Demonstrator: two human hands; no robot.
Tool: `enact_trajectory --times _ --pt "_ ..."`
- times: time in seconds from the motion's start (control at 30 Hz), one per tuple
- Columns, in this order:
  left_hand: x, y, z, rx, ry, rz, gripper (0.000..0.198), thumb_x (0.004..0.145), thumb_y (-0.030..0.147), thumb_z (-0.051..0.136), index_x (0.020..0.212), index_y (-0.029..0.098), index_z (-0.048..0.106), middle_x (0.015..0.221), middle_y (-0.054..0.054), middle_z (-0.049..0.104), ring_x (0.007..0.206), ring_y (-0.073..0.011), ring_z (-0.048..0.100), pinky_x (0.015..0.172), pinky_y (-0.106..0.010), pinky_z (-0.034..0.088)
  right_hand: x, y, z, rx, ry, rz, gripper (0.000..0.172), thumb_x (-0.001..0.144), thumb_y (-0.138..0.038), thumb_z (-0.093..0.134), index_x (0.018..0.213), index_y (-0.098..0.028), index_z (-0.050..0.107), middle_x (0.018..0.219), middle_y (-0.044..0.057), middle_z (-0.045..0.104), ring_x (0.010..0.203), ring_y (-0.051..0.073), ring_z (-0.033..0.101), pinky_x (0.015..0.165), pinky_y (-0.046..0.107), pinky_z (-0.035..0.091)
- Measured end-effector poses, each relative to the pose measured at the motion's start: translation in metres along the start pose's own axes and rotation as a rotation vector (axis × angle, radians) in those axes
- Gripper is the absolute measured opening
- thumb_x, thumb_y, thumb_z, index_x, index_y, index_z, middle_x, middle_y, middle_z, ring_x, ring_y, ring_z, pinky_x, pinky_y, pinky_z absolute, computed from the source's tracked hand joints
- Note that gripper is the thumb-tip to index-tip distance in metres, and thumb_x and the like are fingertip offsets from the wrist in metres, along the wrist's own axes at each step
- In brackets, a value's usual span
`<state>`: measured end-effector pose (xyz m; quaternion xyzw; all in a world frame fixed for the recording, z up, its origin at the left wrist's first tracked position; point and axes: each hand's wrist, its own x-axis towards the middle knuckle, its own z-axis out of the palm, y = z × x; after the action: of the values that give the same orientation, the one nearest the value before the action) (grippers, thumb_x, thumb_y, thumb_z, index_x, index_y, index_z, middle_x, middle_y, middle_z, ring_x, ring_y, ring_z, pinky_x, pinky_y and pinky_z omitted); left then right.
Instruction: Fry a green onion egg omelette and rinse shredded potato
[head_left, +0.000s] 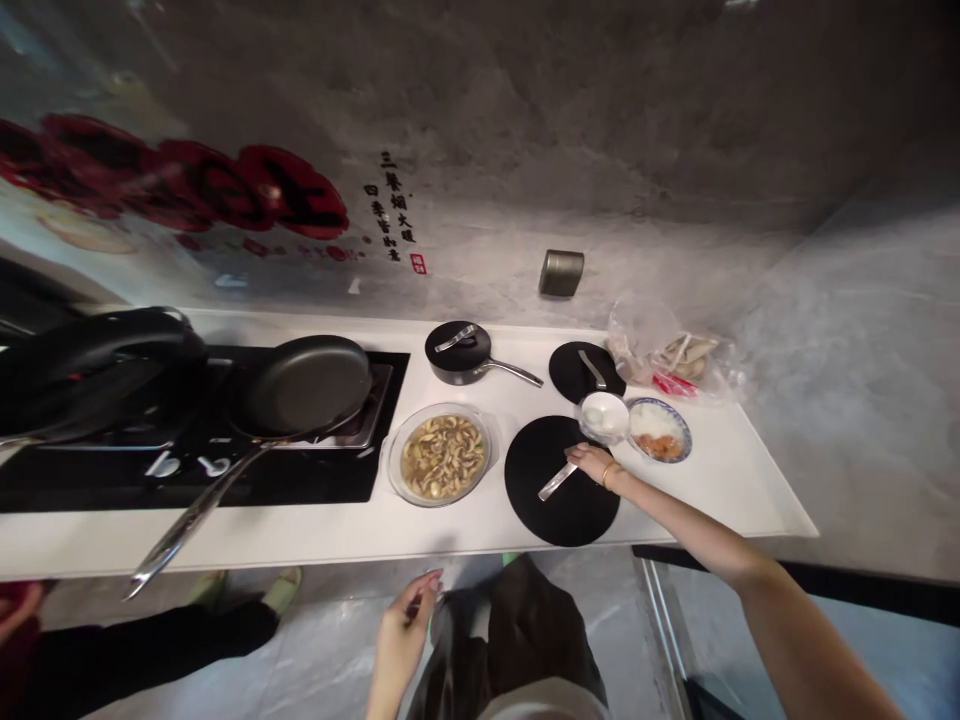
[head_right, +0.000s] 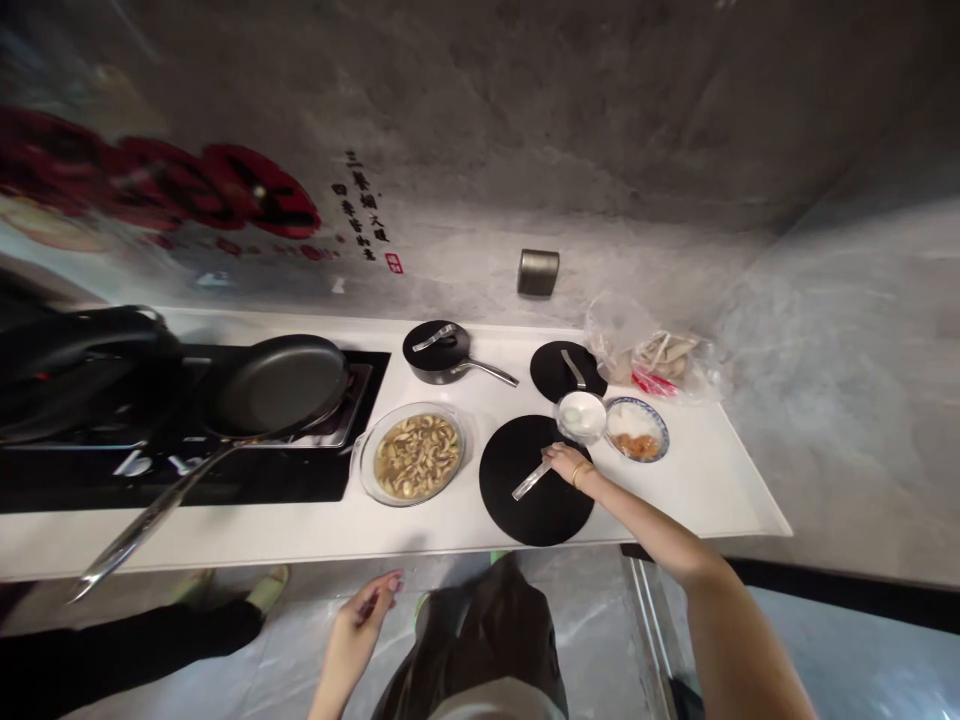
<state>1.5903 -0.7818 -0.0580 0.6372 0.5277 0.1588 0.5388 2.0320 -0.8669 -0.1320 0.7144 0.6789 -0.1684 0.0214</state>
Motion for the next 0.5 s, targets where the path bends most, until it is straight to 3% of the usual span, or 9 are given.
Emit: enact_trajectory --times 0.2,0.37,0.43,0.5 --pt "0.005 0.005 0.002 0.036 -0.040 0.020 0.051 0.072 0.061 0.057 0.091 0.015 0.072 0.093 -0.011 0.073 0.083 -0.0254 0.069 0.073 -0.032 0.055 -0.017 0.027 -0.005 0.006 -0.076 -0.008 0.042 0.084 -0.003 0.039 0.116 -0.017 0.061 0.121 0.006 0.061 0.114 0.016 0.052 0.098 0.029 0.041" --pt "0.008 0.007 0.008 0.046 -0.049 0.027 0.053 0.073 0.062 0.054 0.092 0.015 0.071 0.092 -0.012 0.073 0.081 -0.0245 0.069 0.073 -0.032 0.055 -0.031 0.041 -0.007 0.015 -0.075 0.025 0.044 0.080 -0.002 0.039 0.113 -0.018 0.064 0.115 0.009 0.064 0.111 0.019 0.054 0.097 0.031 0.042" --pt "0.009 0.008 0.011 0.047 -0.057 0.026 0.054 0.073 0.062 0.055 0.092 0.015 0.071 0.090 -0.011 0.073 0.081 -0.0245 0.069 0.073 -0.031 0.055 -0.038 0.040 -0.008 0.049 -0.035 0.055 0.042 0.078 -0.004 0.043 0.110 -0.020 0.065 0.113 0.008 0.065 0.110 0.019 0.054 0.096 0.031 0.042" --pt "0.009 0.010 0.015 0.047 -0.065 0.020 0.054 0.072 0.063 0.055 0.092 0.015 0.071 0.090 -0.011 0.073 0.081 -0.0248 0.069 0.072 -0.031 0.055 -0.044 0.040 -0.011 0.112 0.091 0.216 0.038 0.078 -0.008 0.047 0.110 -0.020 0.065 0.111 0.007 0.064 0.106 0.020 0.056 0.094 0.031 0.042"
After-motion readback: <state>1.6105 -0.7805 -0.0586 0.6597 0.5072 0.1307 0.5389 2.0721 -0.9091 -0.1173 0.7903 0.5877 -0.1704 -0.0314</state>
